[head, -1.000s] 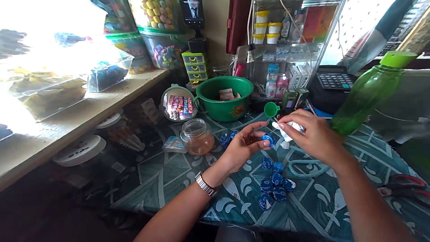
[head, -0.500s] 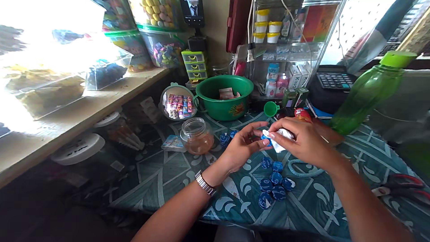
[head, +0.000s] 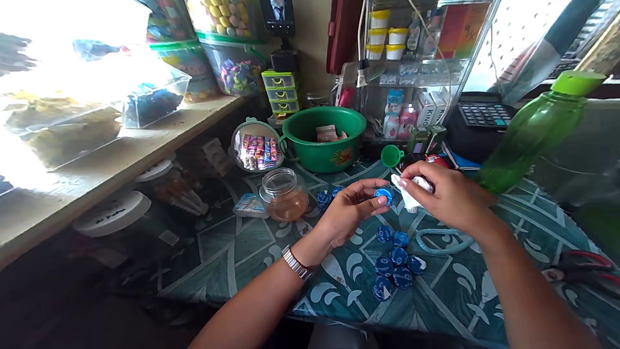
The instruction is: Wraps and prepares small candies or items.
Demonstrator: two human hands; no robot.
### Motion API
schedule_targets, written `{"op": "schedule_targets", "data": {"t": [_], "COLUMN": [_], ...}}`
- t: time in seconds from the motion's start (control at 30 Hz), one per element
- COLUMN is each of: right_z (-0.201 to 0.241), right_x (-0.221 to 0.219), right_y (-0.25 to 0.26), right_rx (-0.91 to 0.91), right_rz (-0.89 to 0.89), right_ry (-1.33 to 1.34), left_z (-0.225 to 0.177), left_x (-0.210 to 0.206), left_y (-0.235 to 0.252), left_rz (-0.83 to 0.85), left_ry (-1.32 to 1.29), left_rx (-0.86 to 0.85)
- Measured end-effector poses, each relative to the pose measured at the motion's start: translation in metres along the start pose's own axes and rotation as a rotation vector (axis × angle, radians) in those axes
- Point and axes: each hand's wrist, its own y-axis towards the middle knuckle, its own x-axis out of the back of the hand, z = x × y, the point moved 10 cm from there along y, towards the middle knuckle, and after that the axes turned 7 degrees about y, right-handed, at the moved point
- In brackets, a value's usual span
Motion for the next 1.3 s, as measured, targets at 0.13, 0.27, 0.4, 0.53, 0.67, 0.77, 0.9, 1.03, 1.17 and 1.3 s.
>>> {"op": "schedule_targets", "data": {"t": [0.13, 0.27, 0.4, 0.53, 0.67, 0.77, 0.9, 1.03, 1.17, 1.3], "right_z": [0.006, 0.002, 0.004, 0.002, -0.006, 0.0, 0.003, 0.005, 0.005, 0.003], "right_x": [-0.005, -0.009, -0.001, -0.015, -0.004, 0.004, -0.007, -0.021, -0.008, -0.005], "right_y": [-0.002, -0.001, -0.001, -0.002, 0.0, -0.002, -0.001, -0.002, -0.004, -0.002], "right_rx": [0.026, 0.037, 0.019, 0.023, -0.04, -0.017, 0.023, 0.023, -0.017, -0.027], "right_rz": [0.027, 0.028, -0.009, 0.057, 0.039, -0.004, 0.014, 0.067, 0.06, -0.013], "right_ry": [0.142, -0.002, 0.024, 0.029, -0.073, 0.013, 0.144, 0.18, 0.086, 0.144], "left_z": [0.001, 0.002, 0.003, 0.005, 0.001, 0.0, 0.0, 0.002, 0.005, 0.002], "left_x": [0.004, 0.003, 0.004, 0.003, 0.005, 0.007, 0.003, 0.002, 0.005, 0.0], "left_y": [0.0, 0.001, 0.001, 0.002, 0.001, 0.001, 0.002, 0.003, 0.003, 0.002], "left_rz": [-0.042, -0.027, -0.042, -0.038, -0.032, -0.053, -0.016, -0.014, -0.012, 0.027], "left_ry": [-0.017, -0.012, -0.011, -0.001, 0.029, 0.002, -0.142, -0.123, -0.13, -0.114], "left_rx": [0.009, 0.01, 0.03, 0.036, 0.009, 0.006, 0.0, 0.001, 0.017, 0.012]}}
